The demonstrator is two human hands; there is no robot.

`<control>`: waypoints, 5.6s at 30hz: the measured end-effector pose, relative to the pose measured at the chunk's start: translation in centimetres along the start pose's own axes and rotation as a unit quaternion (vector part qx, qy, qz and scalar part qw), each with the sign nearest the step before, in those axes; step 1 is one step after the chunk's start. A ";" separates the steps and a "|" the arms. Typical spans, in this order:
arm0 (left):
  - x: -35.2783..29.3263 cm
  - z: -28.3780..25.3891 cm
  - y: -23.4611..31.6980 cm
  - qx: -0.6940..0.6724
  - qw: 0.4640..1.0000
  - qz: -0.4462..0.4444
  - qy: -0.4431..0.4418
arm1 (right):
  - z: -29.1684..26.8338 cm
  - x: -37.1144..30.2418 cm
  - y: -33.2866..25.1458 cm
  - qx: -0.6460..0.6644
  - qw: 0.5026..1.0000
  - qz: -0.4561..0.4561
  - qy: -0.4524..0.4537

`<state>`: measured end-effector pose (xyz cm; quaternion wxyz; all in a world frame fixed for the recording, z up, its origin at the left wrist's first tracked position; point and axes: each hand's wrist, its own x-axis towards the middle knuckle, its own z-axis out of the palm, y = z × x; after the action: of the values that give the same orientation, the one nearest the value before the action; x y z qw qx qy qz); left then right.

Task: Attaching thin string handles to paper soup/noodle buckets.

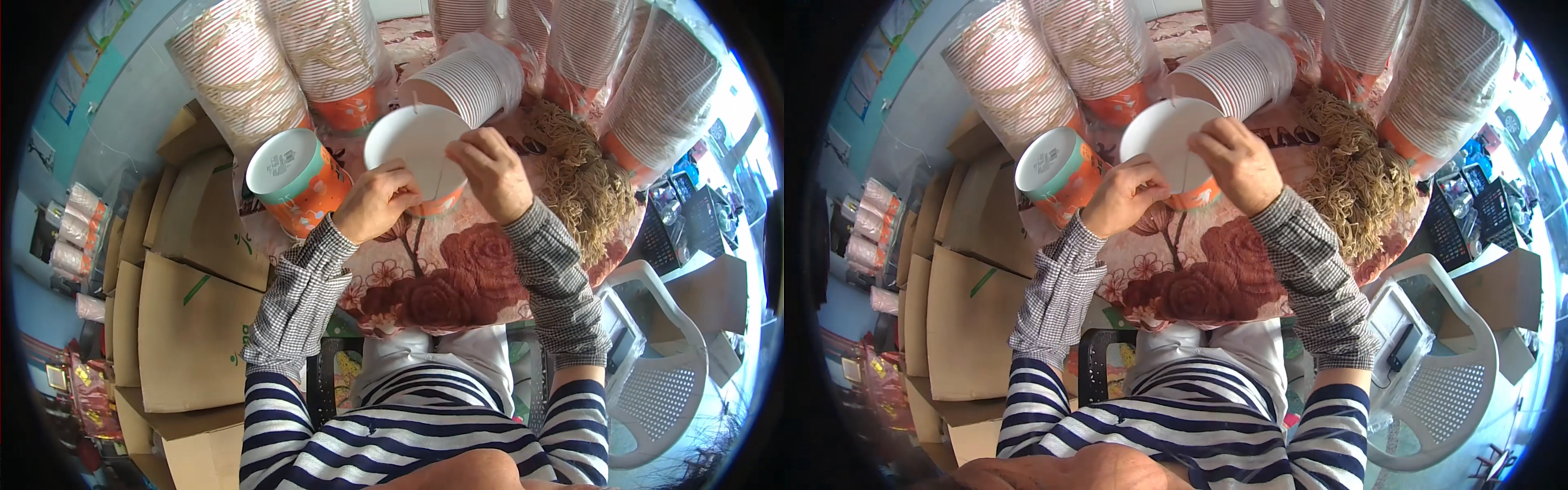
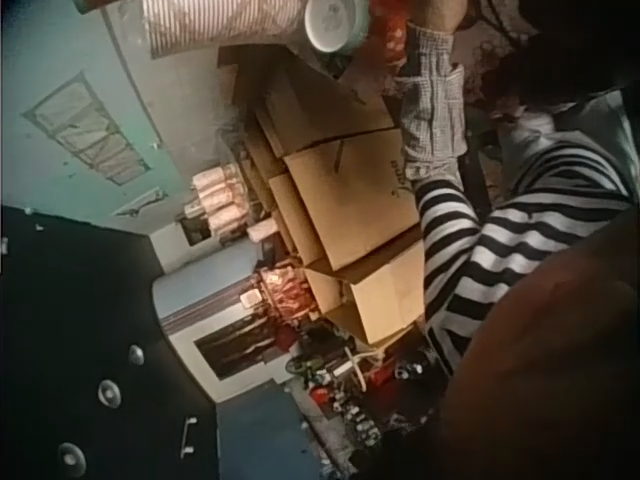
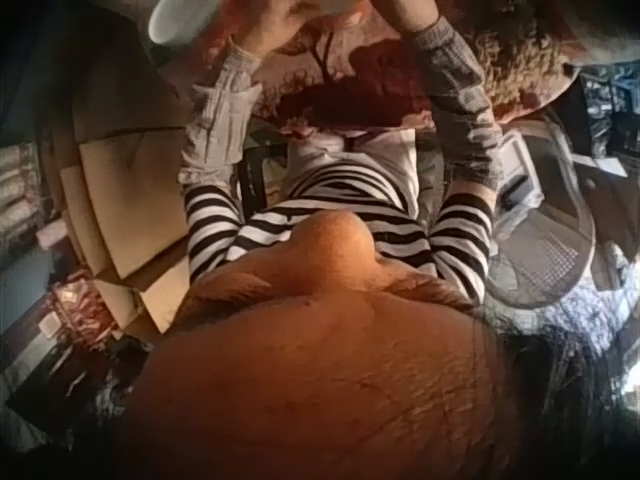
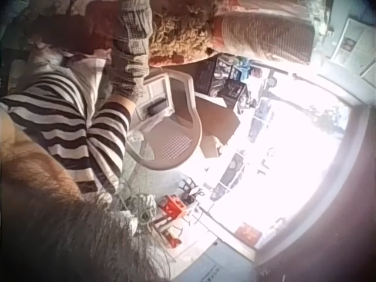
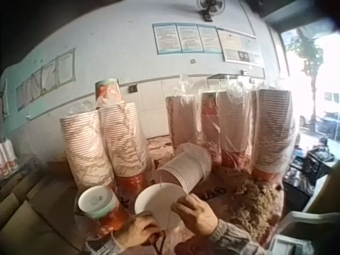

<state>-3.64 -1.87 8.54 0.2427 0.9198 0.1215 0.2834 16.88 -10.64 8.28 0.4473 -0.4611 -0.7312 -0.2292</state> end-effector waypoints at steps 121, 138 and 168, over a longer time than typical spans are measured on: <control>-8.2 2.6 6.4 -0.360 0.896 -0.109 0.235 | -2.3 -1.9 -14.3 0.238 0.914 0.317 -0.089; -7.9 0.3 6.6 -0.274 0.946 -0.111 0.135 | -2.8 -1.5 -13.0 0.098 0.980 0.141 -0.097; -9.0 0.9 5.9 -0.193 0.968 -0.072 0.143 | -1.9 -2.2 -12.6 0.162 0.968 0.178 -0.065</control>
<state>-9.84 -10.45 6.73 0.4160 0.7942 0.1640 0.4114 7.00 -19.05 8.30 0.5010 -0.5194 -0.6922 0.0057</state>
